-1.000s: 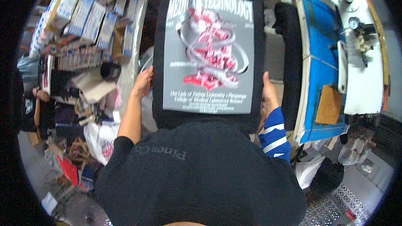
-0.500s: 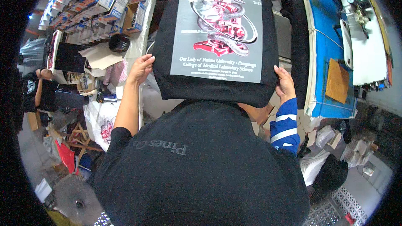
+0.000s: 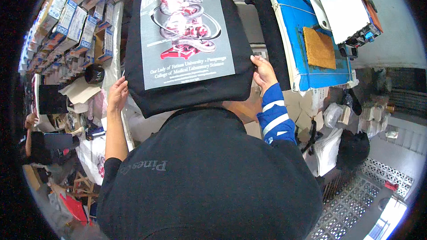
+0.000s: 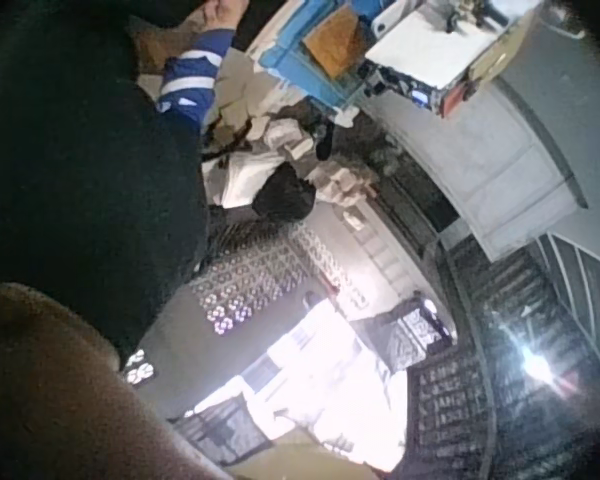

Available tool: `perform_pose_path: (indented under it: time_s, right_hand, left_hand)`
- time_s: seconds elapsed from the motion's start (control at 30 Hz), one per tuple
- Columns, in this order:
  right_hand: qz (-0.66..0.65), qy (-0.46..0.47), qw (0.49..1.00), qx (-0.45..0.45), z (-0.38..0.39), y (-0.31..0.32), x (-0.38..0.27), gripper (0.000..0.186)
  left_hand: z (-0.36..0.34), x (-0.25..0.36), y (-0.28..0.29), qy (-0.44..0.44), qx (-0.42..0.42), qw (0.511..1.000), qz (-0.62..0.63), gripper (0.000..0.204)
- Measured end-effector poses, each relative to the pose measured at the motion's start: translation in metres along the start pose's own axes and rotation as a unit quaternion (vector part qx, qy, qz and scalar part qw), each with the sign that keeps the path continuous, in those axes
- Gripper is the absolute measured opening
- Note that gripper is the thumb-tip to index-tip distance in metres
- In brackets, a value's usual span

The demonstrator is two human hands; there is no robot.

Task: The person places black t-shirts onto a heat press, aligns printed transfer sheets on the shirts, and operates the press to apply the design. They repeat this process for multiple shirts, stacking finished items aside.

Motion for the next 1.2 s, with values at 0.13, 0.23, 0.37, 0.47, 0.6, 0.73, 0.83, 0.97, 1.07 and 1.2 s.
perform_pose_path:
  time_s: [0.13,0.23,0.37,0.47,0.6,0.73,0.83,0.97,1.07,1.2]
  right_hand:
    - [0.130,0.031,0.988,0.076,0.005,0.012,-0.010,0.029]
    - [0.147,0.045,0.983,0.095,0.009,0.014,-0.014,0.035]
    - [0.105,0.047,0.991,0.071,0.004,0.017,-0.012,0.033]
    - [0.104,0.038,0.992,0.066,0.000,0.023,-0.013,0.032]
    - [0.126,0.039,0.987,0.092,0.005,0.018,-0.012,0.034]
    - [0.559,0.319,0.754,0.127,0.031,-0.042,-0.032,0.029]
    - [0.635,0.475,0.608,-0.026,0.055,-0.105,-0.001,0.026]
    - [0.658,0.477,0.581,-0.054,0.061,-0.123,0.022,0.027]
    - [0.651,0.484,0.583,-0.053,0.062,-0.122,0.024,0.028]
    - [0.649,0.491,0.579,-0.051,0.062,-0.120,0.024,0.029]
  left_hand:
    - [0.006,0.005,-0.009,-0.009,0.030,0.999,0.005,0.045]
    - [0.018,0.008,-0.009,0.022,0.092,0.993,-0.073,0.061]
    - [0.021,0.016,-0.021,-0.017,0.038,0.999,0.010,0.041]
    - [0.018,0.014,-0.019,-0.023,0.031,0.999,0.021,0.038]
    - [0.018,0.010,-0.018,0.004,0.087,0.996,0.011,0.034]
    - [0.027,0.044,-0.036,-0.113,0.266,0.885,-0.364,0.027]
    - [0.043,0.067,-0.096,-0.333,0.251,0.777,-0.472,0.024]
    - [0.051,0.066,-0.125,-0.358,0.271,0.733,-0.511,0.027]
    - [0.051,0.064,-0.123,-0.353,0.274,0.760,-0.471,0.028]
    - [0.048,0.058,-0.119,-0.351,0.279,0.763,-0.466,0.028]
Point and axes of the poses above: each hand's wrist, its own z-axis away from the middle knuckle, its own y-axis out of the back of the hand, x = y × z, the point moved 8 cm from there along -z, towards the middle knuckle, and after that the axes turned 13 degrees about -z, right-handed, at the moved point
